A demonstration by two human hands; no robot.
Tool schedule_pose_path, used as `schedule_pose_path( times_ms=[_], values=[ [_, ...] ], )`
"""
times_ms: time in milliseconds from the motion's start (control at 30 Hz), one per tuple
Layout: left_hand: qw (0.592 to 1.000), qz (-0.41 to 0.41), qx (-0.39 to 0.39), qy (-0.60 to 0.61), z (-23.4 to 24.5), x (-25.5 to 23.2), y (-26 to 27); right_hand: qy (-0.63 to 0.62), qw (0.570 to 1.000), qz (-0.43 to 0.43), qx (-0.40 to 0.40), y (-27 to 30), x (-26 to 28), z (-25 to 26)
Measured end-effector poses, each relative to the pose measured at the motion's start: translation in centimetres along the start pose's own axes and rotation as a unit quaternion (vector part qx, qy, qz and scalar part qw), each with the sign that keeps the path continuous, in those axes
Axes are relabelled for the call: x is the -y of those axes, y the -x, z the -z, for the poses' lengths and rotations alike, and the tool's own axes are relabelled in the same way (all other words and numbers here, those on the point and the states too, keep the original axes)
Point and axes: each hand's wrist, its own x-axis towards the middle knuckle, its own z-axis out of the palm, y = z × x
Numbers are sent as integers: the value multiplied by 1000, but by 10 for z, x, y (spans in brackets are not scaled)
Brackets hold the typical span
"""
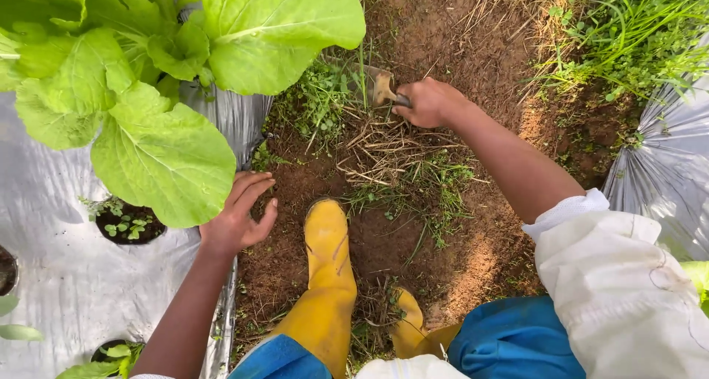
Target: The person uses a hand hoe to remove weeds from the soil between rows of plants covered with plastic mulch. They also pull weeds by hand and clear debris from around the base of the plants.
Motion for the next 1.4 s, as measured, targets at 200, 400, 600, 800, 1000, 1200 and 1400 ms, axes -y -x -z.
schedule_pose_path(
  times_ms=[200, 400, 600, 800, 1000, 1200, 1400],
  values=[
    [998, 14, 11, 65, -13, 15, 16, -83, 986, 27, -142, -22, -40, -26],
    [997, 18, 4, 71, -13, 12, 15, -65, 984, 47, -160, -14, -44, -25],
    [999, -2, -15, 38, -7, 5, 3, 62, 998, 5, -1, 28, 29, 15],
    [1000, 3, -13, 14, -3, 1, -1, -8, 993, -54, -104, 1, -65, -17],
    [999, 6, -19, -33, 0, -4, -5, 72, 992, -89, -48, 59, -66, 4],
    [998, 20, -1, -55, 4, -9, -7, 103, 991, -83, 24, 101, -39, -8],
    [994, 32, 3, -101, 0, -4, 2, 42, 996, -77, -23, 92, -50, -26]
  ],
)
